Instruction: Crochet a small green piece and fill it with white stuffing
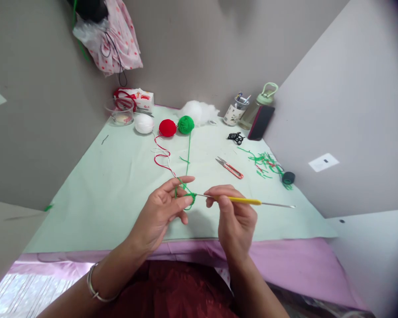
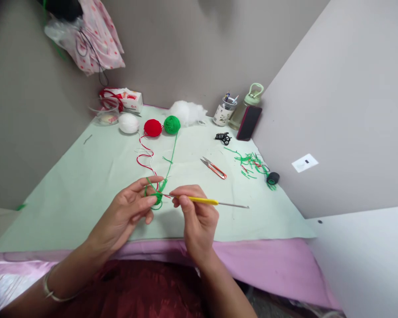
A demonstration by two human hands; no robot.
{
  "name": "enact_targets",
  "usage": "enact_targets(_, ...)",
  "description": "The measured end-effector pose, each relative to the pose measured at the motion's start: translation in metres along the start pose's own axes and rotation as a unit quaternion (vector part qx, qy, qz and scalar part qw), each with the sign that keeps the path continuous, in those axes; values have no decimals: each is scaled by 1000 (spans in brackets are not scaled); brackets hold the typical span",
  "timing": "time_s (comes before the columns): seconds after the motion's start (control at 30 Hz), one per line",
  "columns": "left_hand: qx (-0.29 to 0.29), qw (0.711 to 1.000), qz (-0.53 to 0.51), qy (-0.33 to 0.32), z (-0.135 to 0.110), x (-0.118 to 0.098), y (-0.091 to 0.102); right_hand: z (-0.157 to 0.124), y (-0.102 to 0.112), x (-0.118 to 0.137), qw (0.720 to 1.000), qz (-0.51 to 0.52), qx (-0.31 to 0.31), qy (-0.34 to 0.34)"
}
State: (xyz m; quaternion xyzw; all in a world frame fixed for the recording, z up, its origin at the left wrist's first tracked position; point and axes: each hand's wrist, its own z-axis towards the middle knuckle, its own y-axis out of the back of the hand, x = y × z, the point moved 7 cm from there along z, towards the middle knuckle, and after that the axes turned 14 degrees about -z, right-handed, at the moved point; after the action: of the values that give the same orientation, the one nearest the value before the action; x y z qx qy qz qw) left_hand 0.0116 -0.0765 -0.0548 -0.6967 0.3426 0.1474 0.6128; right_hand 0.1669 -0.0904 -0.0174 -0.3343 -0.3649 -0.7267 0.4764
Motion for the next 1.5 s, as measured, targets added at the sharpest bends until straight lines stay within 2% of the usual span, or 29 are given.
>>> enact_targets(0.07,-2,1000,11,-13,0,-5,2,-1,4,1,1000,-6,-5,5)
enact_targets(0.17,-2,1000,10,-19,-1,-6,2,-1,7,-6,999,41,-1,-26)
enact_targets(0.23,-3,1000,11,-18,-2,-4,2,0,4,-11,996,79,9,-49)
enact_targets(0.3,6,1000,15,-8,-3,0,0,1,-2,-10,996,80,26,-44)
enact_targets(0.43,25,999,33,1,-4,8,-3,1,-7,0,1000,6,25,-1)
enact_targets(0.5,6,999,45,-20,-4,7,-1,-2,-8,5,999,-30,17,26)
enact_targets(0.57,-16,999,34,-32,-3,6,3,-6,-7,12,992,-92,5,82)
enact_targets(0.63,-16,1000,-6,-6,-1,9,3,-11,-8,20,975,-161,-4,153)
enact_targets(0.7,1,997,-53,51,1,15,2,-12,-7,20,968,-177,-7,175)
enact_targets(0.77,5,993,-81,86,2,17,3,-6,-2,9,988,-114,-7,107)
enact_targets(0.83,-2,993,-89,75,3,13,5,1,1,-8,1000,1,-7,-6)
enact_targets(0.9,2,996,-76,56,3,9,4,4,-5,-20,990,106,12,-90)
enact_targets(0.97,15,997,-55,44,2,7,0,4,-14,-25,979,153,38,-131)
enact_targets(1.13,18,1000,-4,15,1,7,-6,2,-22,-29,975,114,77,-176)
enact_targets(1.27,42,998,40,-1,5,3,-10,12,-22,-22,979,87,133,-131)
enact_targets(1.33,72,995,65,9,8,-4,-14,21,-22,-20,977,91,154,-120)
enact_targets(1.43,160,972,164,60,14,-25,-23,36,-17,-24,966,150,142,-157)
enact_targets(1.47,169,959,222,44,19,-41,-22,42,-14,-26,960,174,132,-174)
enact_targets(1.5,150,944,293,-2,28,-64,-18,48,-11,-28,955,192,125,-190)
